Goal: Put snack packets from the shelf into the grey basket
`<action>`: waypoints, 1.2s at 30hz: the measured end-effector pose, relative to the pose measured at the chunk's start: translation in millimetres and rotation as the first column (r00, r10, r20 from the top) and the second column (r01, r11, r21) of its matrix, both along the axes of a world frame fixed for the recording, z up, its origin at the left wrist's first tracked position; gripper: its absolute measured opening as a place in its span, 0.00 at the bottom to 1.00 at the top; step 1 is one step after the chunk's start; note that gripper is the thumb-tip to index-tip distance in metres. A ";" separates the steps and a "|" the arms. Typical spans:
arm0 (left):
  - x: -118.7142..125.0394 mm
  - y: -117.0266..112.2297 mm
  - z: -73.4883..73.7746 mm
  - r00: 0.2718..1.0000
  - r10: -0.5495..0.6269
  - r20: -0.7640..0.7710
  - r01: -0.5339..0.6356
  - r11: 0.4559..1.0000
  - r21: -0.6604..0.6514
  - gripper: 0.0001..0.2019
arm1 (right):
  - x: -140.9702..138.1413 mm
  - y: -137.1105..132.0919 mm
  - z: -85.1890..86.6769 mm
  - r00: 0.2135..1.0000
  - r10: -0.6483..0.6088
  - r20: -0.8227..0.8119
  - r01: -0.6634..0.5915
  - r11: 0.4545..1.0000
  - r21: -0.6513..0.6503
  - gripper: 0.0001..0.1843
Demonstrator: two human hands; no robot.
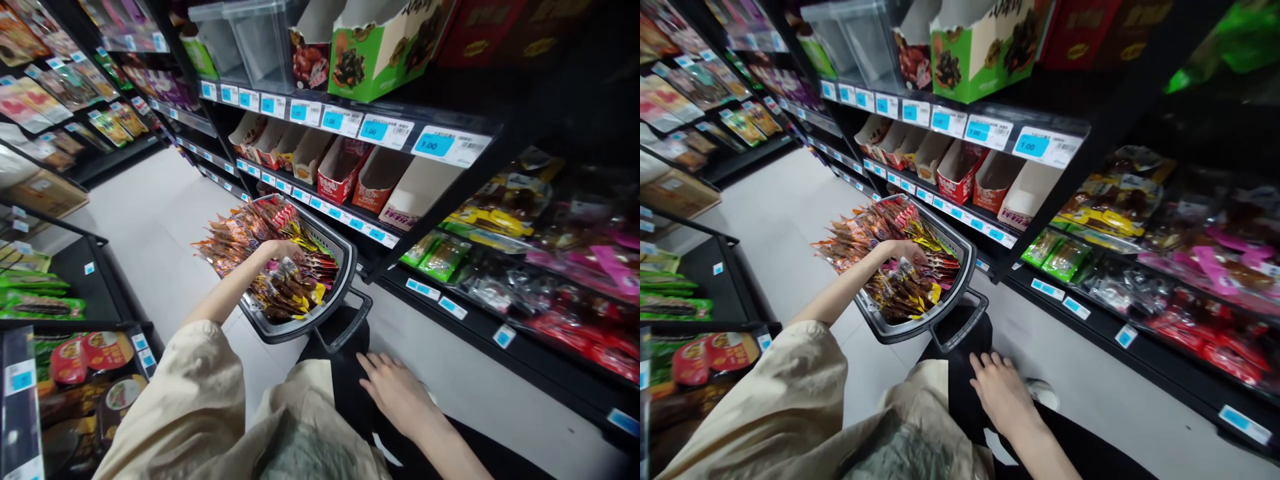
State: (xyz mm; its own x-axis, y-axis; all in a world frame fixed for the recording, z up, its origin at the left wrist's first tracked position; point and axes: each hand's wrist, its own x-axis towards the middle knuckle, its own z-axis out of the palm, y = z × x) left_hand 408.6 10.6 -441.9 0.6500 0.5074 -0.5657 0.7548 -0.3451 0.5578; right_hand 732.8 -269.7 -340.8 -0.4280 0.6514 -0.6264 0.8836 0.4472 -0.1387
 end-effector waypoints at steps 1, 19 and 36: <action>-2.1 1.0 0.4 1.000 -0.018 0.018 0.018 1.000 -0.006 0.32 | 0.6 -0.3 -0.1 1.000 0.002 0.007 -0.002 1.000 -0.003 0.25; -29.0 -3.7 -8.5 0.907 -0.318 0.277 0.291 0.947 0.134 0.33 | -12.9 3.5 5.2 0.999 0.038 0.025 -0.039 0.999 0.025 0.26; -28.0 -28.9 47.4 0.972 -0.038 0.232 -0.061 0.912 0.405 0.07 | -4.2 11.4 0.0 0.998 -0.021 -0.053 0.025 0.996 0.083 0.25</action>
State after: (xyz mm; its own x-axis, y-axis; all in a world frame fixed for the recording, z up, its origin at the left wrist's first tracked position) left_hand 380.6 -18.2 -394.4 0.7294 0.6688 -0.1438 0.6279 -0.5710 0.5289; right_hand 728.6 -258.3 -340.8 -0.4427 0.7105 -0.5470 0.8864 0.4386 -0.1477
